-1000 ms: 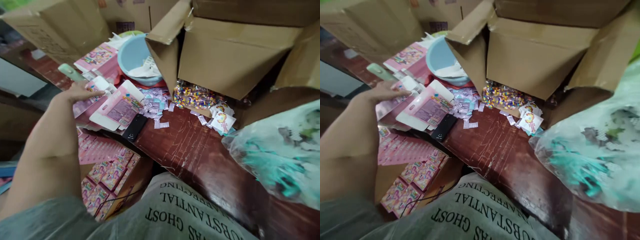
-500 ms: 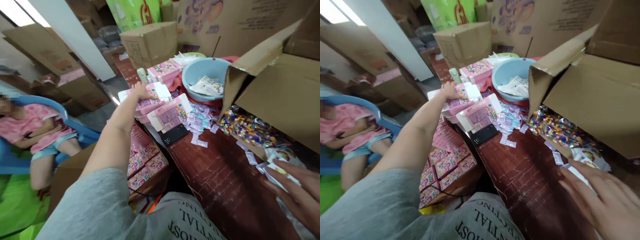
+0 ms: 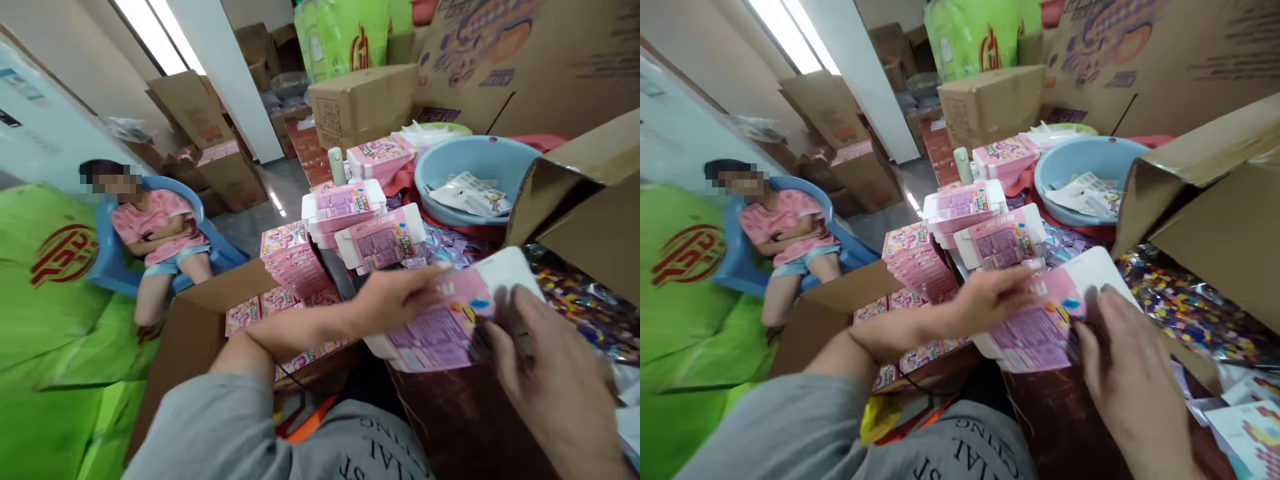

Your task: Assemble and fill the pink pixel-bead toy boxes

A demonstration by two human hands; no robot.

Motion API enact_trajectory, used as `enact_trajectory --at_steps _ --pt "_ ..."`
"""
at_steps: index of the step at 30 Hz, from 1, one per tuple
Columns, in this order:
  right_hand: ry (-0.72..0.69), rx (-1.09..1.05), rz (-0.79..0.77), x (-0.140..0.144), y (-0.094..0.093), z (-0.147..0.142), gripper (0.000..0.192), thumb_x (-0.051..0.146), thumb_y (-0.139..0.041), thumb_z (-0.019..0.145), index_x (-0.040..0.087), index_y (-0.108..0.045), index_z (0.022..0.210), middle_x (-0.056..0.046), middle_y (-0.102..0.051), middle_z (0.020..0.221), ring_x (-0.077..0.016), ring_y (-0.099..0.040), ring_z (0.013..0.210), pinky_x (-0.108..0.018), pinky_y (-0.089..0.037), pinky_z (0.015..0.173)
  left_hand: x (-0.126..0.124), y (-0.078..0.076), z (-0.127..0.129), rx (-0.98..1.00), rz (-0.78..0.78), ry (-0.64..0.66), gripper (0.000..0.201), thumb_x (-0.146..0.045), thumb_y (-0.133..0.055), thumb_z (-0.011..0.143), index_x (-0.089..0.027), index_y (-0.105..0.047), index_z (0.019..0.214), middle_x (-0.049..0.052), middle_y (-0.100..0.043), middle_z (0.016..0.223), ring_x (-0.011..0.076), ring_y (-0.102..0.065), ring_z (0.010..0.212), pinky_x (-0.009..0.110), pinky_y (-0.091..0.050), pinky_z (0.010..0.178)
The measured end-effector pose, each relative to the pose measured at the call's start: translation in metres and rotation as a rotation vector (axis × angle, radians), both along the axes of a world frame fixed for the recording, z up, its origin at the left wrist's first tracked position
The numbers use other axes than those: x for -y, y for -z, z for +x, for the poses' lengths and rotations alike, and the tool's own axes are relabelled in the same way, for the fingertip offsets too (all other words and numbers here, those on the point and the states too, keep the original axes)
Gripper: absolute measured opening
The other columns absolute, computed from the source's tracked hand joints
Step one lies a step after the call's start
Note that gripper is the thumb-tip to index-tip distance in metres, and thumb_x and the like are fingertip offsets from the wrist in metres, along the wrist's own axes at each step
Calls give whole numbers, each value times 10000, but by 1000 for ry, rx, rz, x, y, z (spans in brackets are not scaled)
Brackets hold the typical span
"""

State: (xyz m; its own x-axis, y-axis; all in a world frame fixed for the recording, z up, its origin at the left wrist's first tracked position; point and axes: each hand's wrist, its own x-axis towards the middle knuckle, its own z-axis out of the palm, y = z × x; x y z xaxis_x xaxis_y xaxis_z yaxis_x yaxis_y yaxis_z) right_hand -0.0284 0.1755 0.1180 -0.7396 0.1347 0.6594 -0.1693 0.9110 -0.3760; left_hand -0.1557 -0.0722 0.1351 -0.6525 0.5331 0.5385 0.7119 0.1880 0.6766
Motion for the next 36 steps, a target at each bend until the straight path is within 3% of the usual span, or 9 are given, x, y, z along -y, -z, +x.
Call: enact_trajectory --at_steps 4,7,10,14,17,22,28,31,36 --pt "-89 96 -78 7 -1 3 361 416 -681 1100 318 -707 1446 -130 -810 1124 -339 -796 1027 -557 -670 930 -41 73 58 238 230 -43 433 -535 -709 1092 -282 -778 1436 120 -855 1287 288 -847 1083 457 -722 974" --pt "-229 271 -409 2 -1 35 279 362 -692 1108 284 -695 1376 -32 -746 959 -201 -740 841 -374 -656 806 -46 85 80 458 23 206 628 -561 -877 947 -280 -740 1492 104 -812 1420 339 -800 1263 505 -658 1144" --pt "-251 275 -445 -12 7 64 216 305 -683 1117 283 -717 1330 -33 -773 1062 -191 -759 975 -371 -665 922 -57 98 77 681 -174 428 408 -552 -769 1021 -252 -801 1295 58 -872 1169 287 -841 1024 431 -711 952" --pt "93 135 -420 -38 44 110 381 398 -809 1052 299 -699 1403 -110 -700 1508 -302 -627 1496 -567 -518 1308 -80 127 74 798 -65 387 646 -576 -903 887 -235 -686 1391 110 -828 1304 297 -821 1112 433 -715 947" --pt "78 204 -751 -49 86 143 667 557 -859 992 301 -596 1549 -122 -673 1535 -276 -704 1370 -520 -630 1186 -88 143 74 805 19 463 1032 -523 -1041 717 -306 -513 1577 139 -741 1455 294 -796 1181 420 -717 935" --pt "-101 324 -1045 -56 113 174 429 508 -818 1032 291 -711 1386 -47 -756 1325 -143 -751 1003 -340 -688 940 -94 138 67 745 -201 580 396 -614 -794 991 -271 -719 1175 81 -775 1179 256 -777 1046 379 -691 875" --pt "33 167 -812 -62 100 168 246 466 -791 1062 302 -781 1244 -58 -779 1336 -215 -729 1285 -466 -613 1162 -110 117 75 695 -84 340 312 -513 -783 1036 -314 -685 1256 38 -788 1110 234 -780 997 379 -680 858" --pt "-15 98 -856 -63 99 163 381 411 -757 1095 328 -699 1462 -40 -818 1264 -169 -782 1158 -398 -644 1084 -111 108 76 751 -92 393 335 -517 -771 1043 -303 -687 1287 56 -828 1162 250 -814 1047 409 -707 880" --pt "-135 259 -930 -71 79 154 154 413 -835 1039 261 -808 1051 -41 -837 1220 -165 -789 1140 -340 -638 1003 -116 91 69 755 -249 500 235 -500 -787 1022 -268 -781 1056 66 -858 1270 272 -830 1145 421 -717 938"
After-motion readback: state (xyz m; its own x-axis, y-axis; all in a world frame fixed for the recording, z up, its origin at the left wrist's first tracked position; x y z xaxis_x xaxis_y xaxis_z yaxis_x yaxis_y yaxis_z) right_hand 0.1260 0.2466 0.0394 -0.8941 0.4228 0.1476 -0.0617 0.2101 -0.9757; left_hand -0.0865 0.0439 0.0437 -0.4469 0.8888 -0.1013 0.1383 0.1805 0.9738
